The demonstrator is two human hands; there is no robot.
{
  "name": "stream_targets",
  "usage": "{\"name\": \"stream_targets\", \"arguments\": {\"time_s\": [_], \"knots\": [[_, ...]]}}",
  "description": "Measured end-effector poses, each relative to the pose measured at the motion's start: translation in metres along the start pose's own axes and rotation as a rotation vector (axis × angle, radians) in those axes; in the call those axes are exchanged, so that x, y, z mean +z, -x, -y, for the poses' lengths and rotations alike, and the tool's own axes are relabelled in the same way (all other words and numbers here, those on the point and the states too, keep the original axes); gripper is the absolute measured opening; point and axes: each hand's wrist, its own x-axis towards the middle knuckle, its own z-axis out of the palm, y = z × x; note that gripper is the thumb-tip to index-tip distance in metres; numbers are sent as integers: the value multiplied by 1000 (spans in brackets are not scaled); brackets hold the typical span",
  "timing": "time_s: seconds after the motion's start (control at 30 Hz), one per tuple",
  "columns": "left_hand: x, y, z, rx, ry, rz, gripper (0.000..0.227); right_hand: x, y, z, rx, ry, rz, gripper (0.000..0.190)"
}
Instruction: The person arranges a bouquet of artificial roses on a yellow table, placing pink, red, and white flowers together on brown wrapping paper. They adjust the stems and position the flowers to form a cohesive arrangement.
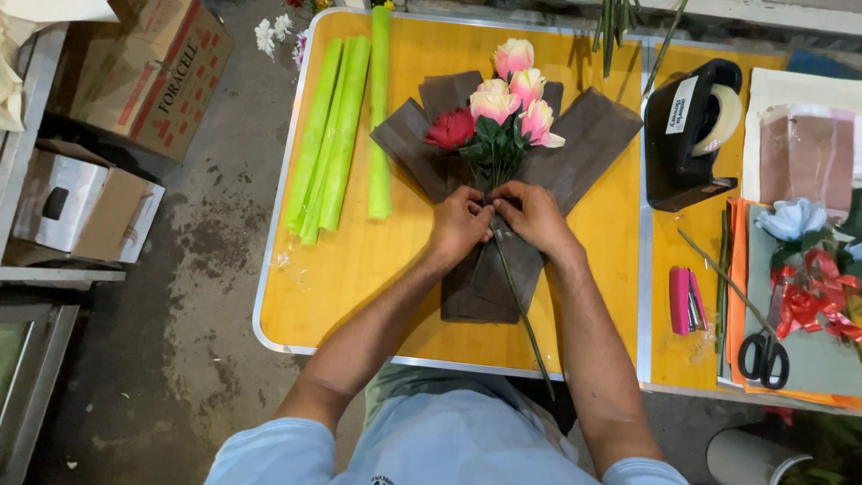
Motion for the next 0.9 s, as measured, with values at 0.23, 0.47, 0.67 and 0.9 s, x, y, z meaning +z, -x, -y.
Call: {"name": "stream_targets", "arguments": {"time_s": [0.23, 0.47, 0.67, 0.9], "knots": [[3, -6, 10, -20, -38, 11, 36, 2, -2, -5, -11, 2, -9, 19], [1, -6, 8, 2, -34, 12, 34, 2, -1, -4, -21, -2, -16, 19], [1, -6, 7, 23, -24, 10, 34, 2, -1, -4, -30, 4, -19, 18], [0, -4, 6, 60, -17, 13, 34, 4, 1, -3, -38, -1, -26, 18]]}}
